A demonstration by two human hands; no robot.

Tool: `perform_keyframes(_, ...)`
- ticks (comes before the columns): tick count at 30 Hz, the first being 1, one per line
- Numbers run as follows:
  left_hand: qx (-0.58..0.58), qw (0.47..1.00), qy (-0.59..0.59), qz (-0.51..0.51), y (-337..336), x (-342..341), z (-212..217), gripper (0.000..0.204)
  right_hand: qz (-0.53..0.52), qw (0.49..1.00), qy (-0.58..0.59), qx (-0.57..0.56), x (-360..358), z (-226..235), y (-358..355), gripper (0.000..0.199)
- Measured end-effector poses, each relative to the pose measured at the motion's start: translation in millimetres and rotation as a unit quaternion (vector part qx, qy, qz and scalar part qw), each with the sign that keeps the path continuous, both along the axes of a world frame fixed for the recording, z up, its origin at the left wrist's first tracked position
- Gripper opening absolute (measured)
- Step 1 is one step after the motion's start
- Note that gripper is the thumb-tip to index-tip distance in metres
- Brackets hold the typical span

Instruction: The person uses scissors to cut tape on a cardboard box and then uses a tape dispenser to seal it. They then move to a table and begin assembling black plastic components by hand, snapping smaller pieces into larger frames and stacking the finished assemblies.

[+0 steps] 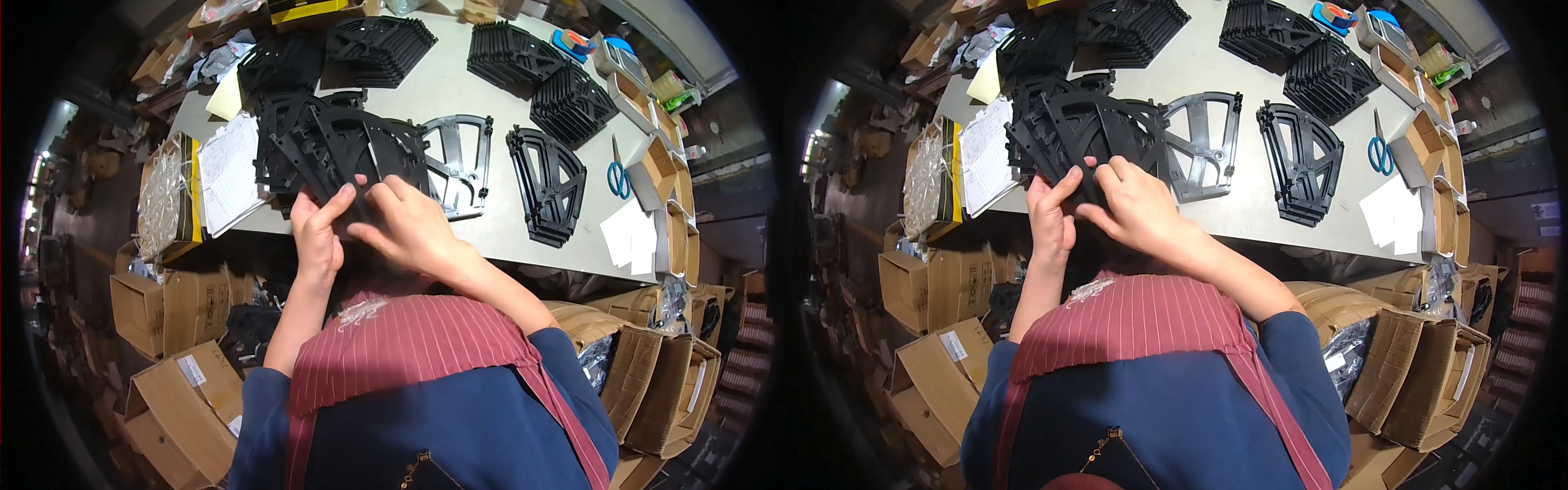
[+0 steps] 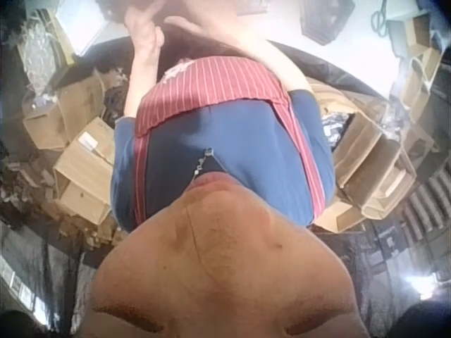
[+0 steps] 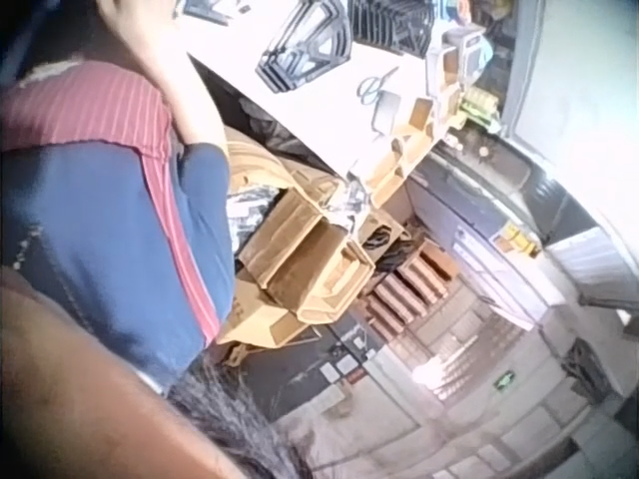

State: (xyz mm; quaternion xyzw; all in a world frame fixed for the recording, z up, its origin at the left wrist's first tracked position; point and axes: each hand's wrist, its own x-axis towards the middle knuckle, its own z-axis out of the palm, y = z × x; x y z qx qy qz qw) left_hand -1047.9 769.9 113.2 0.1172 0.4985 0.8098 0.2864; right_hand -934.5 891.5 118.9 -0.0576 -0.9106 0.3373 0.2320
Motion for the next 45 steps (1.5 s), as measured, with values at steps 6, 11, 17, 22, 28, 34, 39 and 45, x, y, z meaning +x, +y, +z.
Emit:
perform_keyframes(6,0.023,0.998,0.026,0.048,-29.4,-26.9,-3.3,0.026,-0.081,0.986,0.145,0.020,12.7,28.8,27.1,0.021)
perform_keyframes(11,0.036,0.977,0.048,0.203,-80.5,-69.9,-4.1,0.032,-0.270,0.951,0.142,-0.048,3.9,-9.1,113.6,0.020)
perform_keyframes(17,0.091,0.979,-0.001,0.180,-108.3,-87.6,15.9,0.033,-0.354,0.911,-0.188,0.102,29.4,-154.4,175.0,0.027)
perform_keyframes(22,0.092,0.979,-0.066,0.172,-101.6,-82.6,10.7,0.029,-0.370,0.913,-0.138,0.101,38.3,-157.2,163.2,0.021)
perform_keyframes(28,0.074,0.988,-0.081,0.108,-77.0,-77.5,2.1,0.026,-0.385,0.900,-0.184,0.090,24.8,-152.4,168.0,0.036)
perform_keyframes(34,0.062,0.989,-0.070,0.111,-59.8,-70.4,3.5,0.027,-0.401,0.891,-0.204,0.061,11.9,-156.7,182.7,0.027)
perform_keyframes(39,0.077,0.989,-0.090,0.087,-63.0,-66.4,2.4,0.028,-0.375,0.885,-0.263,0.090,22.1,-142.8,177.5,0.027)
perform_keyframes(45,0.066,0.992,-0.067,0.085,-57.0,-62.8,-9.4,0.031,-0.289,0.952,-0.103,0.000,8.6,-82.1,128.7,0.030)
